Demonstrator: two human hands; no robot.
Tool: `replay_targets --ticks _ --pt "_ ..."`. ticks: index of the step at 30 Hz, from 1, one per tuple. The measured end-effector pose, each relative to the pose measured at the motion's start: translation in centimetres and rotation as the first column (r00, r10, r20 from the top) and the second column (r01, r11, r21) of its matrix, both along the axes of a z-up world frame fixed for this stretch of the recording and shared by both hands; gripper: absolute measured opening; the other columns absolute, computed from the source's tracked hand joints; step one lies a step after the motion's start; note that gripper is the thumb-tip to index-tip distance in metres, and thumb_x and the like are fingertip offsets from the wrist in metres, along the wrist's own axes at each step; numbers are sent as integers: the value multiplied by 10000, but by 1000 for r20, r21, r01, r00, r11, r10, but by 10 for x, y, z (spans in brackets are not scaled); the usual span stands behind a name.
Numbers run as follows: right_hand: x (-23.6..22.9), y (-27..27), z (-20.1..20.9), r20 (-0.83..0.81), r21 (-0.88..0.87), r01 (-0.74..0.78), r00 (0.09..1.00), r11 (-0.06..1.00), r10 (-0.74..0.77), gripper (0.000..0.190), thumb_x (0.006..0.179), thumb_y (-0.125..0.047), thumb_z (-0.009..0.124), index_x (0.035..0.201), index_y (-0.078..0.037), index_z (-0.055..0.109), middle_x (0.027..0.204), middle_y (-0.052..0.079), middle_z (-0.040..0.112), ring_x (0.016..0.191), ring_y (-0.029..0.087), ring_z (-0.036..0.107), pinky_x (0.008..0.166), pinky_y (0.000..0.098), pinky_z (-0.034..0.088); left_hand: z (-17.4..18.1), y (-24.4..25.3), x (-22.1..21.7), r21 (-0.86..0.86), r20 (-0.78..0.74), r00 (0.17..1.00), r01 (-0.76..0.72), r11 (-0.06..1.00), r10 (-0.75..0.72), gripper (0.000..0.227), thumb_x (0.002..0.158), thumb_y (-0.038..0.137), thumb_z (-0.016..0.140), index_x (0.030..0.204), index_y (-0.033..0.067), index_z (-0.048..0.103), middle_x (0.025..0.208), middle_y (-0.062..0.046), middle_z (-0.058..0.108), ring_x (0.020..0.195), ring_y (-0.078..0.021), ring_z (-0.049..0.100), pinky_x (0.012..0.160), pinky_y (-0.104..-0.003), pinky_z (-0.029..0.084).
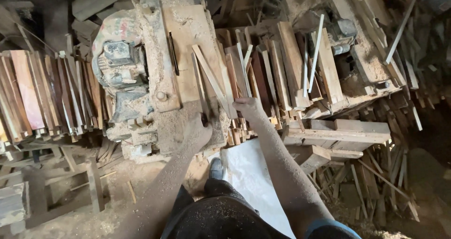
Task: Sorting and placing thin wooden planks onto a woodworking machine guide in a workshop.
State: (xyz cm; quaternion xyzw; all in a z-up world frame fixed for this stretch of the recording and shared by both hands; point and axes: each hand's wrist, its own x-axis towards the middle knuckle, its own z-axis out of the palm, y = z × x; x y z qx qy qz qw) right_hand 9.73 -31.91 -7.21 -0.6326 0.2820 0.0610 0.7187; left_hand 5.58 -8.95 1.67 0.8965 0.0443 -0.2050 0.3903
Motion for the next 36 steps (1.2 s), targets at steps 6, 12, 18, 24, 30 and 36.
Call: replay_targets --ticks 6,12,18,24,30,36 --pt "6 -53 21 -121 -855 -99 993 510 -9 595 801 -520 840 1299 -217 720 1060 135 767 1075 372 720 955 499 582 -1 -7 5 158 -29 998 66 985 -62 359 853 398 625 1138 184 662 1055 -92 769 1096 -292 718 924 -433 587" --pt "-21 58 99 -65 -794 -234 950 562 304 773 685 -567 894 1292 -125 710 1025 169 745 1026 420 725 937 545 581 -44 -13 11 3 -25 1000 4 1000 -4 399 851 371 629 1175 141 662 1141 -150 747 1151 -352 686 972 -512 550" --pt "-17 49 32 43 -586 -193 962 787 268 159 810 -397 851 792 -245 811 664 51 718 742 182 734 687 371 565 -37 -15 23 44 -77 996 -47 998 50 399 871 366 628 1224 184 665 1208 -102 736 1193 -311 676 1005 -470 549" --pt "-4 40 61 -5 282 -72 997 957 76 340 954 -135 714 1172 114 639 916 217 726 796 341 766 770 527 661 -4 -5 25 40 -140 990 26 999 -20 427 892 353 556 1272 173 635 1268 -118 709 1259 -329 630 1063 -508 512" --pt "-21 40 52 -39 116 -138 989 984 143 269 911 -155 783 1091 39 736 823 146 712 730 254 746 706 451 672 -29 -19 23 -403 -286 934 -320 857 215 419 826 287 700 1154 27 702 1046 -221 703 1064 -366 697 815 -487 583" --pt "-20 40 -21 -153 -389 -328 944 861 291 453 970 -481 629 930 -63 798 699 123 727 619 200 760 527 280 660 -18 -11 21 -571 -424 880 -442 692 212 459 859 135 798 1185 -99 576 935 -225 610 798 -356 697 593 -466 625"
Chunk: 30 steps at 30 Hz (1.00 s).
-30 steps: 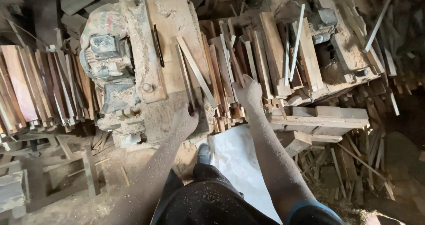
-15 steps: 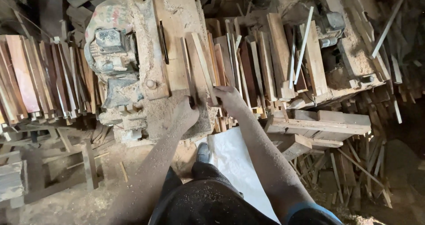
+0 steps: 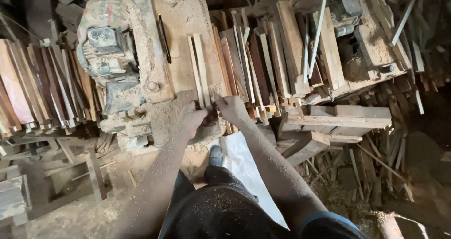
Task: Sorting and placing thin wooden planks onto a woodworking machine guide in a workshop.
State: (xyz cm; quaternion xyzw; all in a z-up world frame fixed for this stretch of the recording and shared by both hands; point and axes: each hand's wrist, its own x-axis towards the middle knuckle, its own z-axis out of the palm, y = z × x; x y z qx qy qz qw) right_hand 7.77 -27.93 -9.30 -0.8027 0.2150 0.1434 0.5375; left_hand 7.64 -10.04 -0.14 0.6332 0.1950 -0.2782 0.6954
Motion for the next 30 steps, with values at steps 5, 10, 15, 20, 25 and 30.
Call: replay_targets --ticks 5,10,15,20,25,30 --pt "-4 -35 -8 -78 -458 120 981 881 -175 324 915 -504 678 1130 -281 773 990 92 786 1040 359 738 918 505 614 5 17 -2 -26 -39 999 14 1000 -15 217 883 159 738 954 18 590 792 -157 625 605 -307 702 417 -325 517" --pt "-2 -49 -47 -91 -513 152 969 845 -230 334 849 -485 749 1102 -268 758 1016 100 786 1066 378 735 936 508 605 8 -1 -3 -57 -67 997 41 998 -45 154 906 126 676 913 34 554 772 -154 691 628 -269 742 464 -262 575" --pt "2 -46 -30 -153 -550 14 981 835 -117 400 775 -334 796 1165 -254 757 1122 108 776 1129 378 719 986 476 586 -41 -8 4 -74 -36 999 30 997 -32 174 894 106 717 946 22 574 792 -177 700 634 -285 740 495 -346 640" --pt "3 -57 -37 -139 -527 24 984 850 -114 390 736 -316 802 1114 -228 764 1093 130 772 1121 369 720 994 465 580 -25 -7 2 -87 -40 999 11 996 -15 194 888 97 727 972 10 575 815 -193 708 647 -310 743 529 -400 661" --pt "-11 -42 25 -60 -313 104 990 944 -129 442 707 -297 818 1124 -156 776 1091 149 778 1152 374 702 997 510 561 2 -4 1 -109 -60 998 6 994 -12 191 901 92 715 996 -3 580 823 -179 711 650 -292 742 549 -399 666" --pt "-13 -76 32 -123 448 418 904 790 -409 418 872 -181 824 1231 6 718 882 223 697 775 275 704 659 356 587 -18 1 1 -139 -52 998 20 990 -27 204 890 104 736 1006 3 602 868 -187 733 699 -294 756 577 -404 673"
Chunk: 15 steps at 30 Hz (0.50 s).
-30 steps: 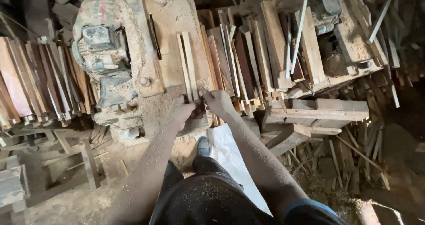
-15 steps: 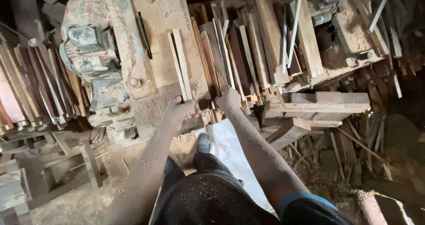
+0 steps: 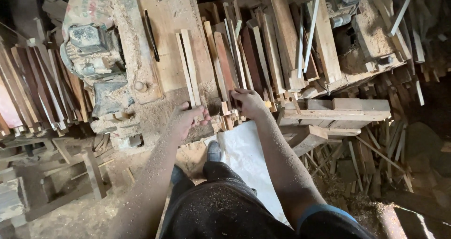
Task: Sorting and placing thin wooden planks onto a woodworking machine guide in a workshop.
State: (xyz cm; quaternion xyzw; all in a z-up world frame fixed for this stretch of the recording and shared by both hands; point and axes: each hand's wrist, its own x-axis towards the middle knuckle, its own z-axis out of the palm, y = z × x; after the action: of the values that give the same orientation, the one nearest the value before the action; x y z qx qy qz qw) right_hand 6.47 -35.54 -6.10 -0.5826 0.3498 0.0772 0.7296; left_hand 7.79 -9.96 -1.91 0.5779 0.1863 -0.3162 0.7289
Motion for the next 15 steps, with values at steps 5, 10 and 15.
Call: replay_targets --ticks 5,10,15 --pt "13 -5 -15 42 285 -8 999 959 -4 239 963 -176 728 1146 -26 689 905 76 689 792 210 688 744 319 532 -3 3 0 -14 -9 1000 9 1000 -9 220 888 114 746 1016 15 598 896 -182 745 722 -292 760 600 -398 675" --pt "12 -2 42 102 187 41 993 982 -60 202 939 -148 779 1095 -30 730 846 89 668 701 230 665 548 290 471 5 3 1 -38 -4 1000 4 999 -4 216 888 109 749 1018 24 598 893 -183 749 729 -298 765 611 -407 676" --pt "29 -48 -8 -98 -807 -128 992 576 83 550 788 -631 826 1155 -229 751 871 65 748 957 329 743 822 473 586 14 5 -5 -25 35 999 10 1000 -9 246 882 91 764 1038 17 588 886 -206 740 735 -325 764 602 -427 671"
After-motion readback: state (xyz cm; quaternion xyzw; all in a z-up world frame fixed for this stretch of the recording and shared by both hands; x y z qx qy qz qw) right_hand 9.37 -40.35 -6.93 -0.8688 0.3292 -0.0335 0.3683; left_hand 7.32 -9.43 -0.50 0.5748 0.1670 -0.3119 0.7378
